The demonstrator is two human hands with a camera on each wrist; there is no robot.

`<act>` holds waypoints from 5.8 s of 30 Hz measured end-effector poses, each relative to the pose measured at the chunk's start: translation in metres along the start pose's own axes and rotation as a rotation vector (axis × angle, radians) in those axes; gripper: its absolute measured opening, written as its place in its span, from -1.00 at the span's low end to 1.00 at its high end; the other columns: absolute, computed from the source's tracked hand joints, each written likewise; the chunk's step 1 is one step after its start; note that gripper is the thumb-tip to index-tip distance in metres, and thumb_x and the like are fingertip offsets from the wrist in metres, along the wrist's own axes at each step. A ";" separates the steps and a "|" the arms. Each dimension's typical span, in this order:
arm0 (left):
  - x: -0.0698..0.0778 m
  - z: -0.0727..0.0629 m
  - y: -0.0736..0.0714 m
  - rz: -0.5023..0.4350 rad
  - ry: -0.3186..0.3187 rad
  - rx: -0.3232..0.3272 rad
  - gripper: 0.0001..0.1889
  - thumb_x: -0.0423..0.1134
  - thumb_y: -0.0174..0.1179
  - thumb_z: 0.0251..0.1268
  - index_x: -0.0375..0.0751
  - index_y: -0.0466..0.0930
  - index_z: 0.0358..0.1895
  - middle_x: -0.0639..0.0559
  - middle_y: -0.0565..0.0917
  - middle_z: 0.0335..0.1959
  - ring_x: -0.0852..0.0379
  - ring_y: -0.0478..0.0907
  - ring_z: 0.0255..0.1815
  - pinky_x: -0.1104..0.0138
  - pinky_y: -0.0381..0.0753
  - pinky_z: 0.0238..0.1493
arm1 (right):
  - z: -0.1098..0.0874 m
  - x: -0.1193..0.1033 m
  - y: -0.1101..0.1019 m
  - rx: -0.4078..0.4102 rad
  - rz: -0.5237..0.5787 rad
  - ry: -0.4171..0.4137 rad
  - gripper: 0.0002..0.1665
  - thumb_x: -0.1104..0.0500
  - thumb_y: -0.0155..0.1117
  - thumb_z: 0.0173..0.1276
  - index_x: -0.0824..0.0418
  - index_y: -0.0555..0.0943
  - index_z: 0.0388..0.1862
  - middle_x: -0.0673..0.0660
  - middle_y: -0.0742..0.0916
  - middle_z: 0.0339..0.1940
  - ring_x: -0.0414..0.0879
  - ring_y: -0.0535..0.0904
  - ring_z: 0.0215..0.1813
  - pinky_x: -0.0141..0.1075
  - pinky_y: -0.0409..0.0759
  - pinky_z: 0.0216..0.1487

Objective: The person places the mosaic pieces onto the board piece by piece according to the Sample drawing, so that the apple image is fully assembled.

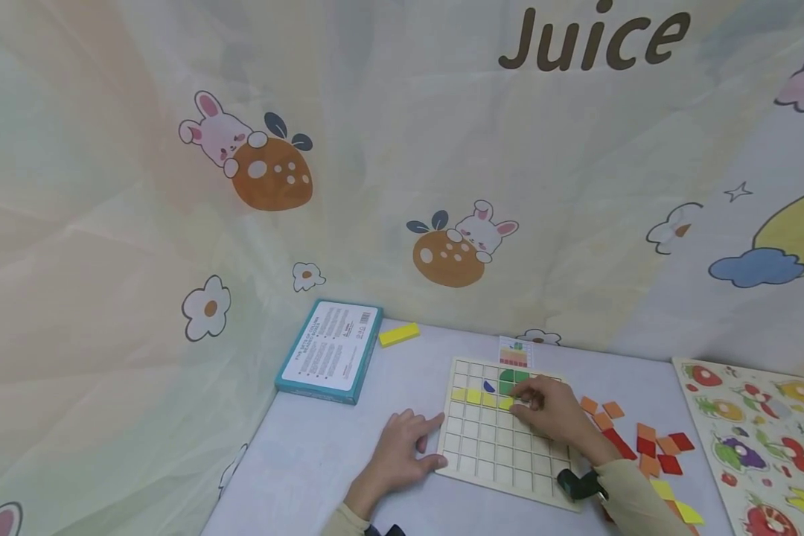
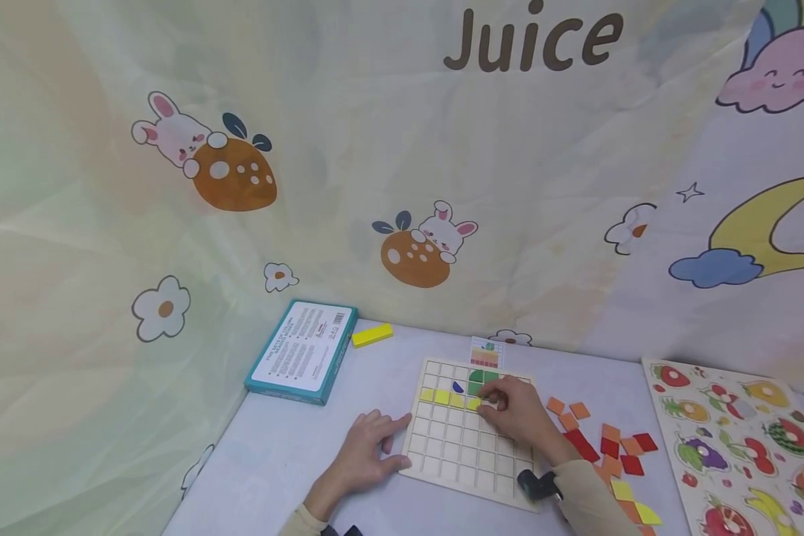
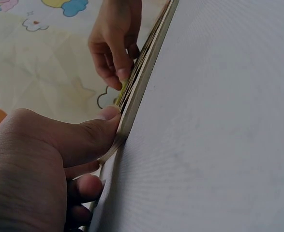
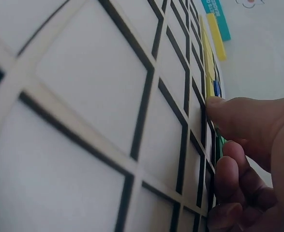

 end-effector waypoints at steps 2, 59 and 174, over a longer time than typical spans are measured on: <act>0.000 0.000 0.000 -0.004 -0.003 -0.004 -0.27 0.16 0.53 0.13 0.06 0.64 0.41 0.38 0.38 -0.54 0.42 0.18 -0.38 0.46 0.19 -0.19 | 0.000 0.000 0.000 -0.006 0.001 0.010 -0.80 0.17 0.61 0.27 0.06 0.82 -0.13 -0.07 0.66 -0.34 -0.20 0.44 -0.32 -0.38 0.40 -0.30; 0.001 -0.002 0.001 -0.037 -0.034 0.000 -0.29 0.13 0.52 0.11 0.04 0.66 0.39 0.36 0.38 -0.56 0.40 0.17 -0.39 0.44 0.19 -0.21 | -0.139 0.108 -0.100 -0.308 -0.100 0.480 -0.62 -0.01 0.60 0.28 0.18 0.67 -0.11 -0.01 0.59 -0.36 -0.11 0.48 -0.27 -0.37 0.47 -0.30; -0.001 -0.004 0.001 -0.023 0.000 0.034 -0.28 0.19 0.52 0.12 0.06 0.66 0.38 0.38 0.38 -0.55 0.41 0.17 -0.38 0.45 0.21 -0.18 | -0.182 0.127 -0.102 -0.248 -0.149 0.531 -0.37 -0.17 0.59 0.26 0.27 0.72 0.07 -0.05 0.62 -0.32 -0.11 0.48 -0.28 -0.35 0.43 -0.32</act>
Point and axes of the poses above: each hand's wrist, its own z-axis towards the middle knuckle, its own y-axis out of the palm, x = y × z, the point moved 3 cm from there along z, towards the middle knuckle
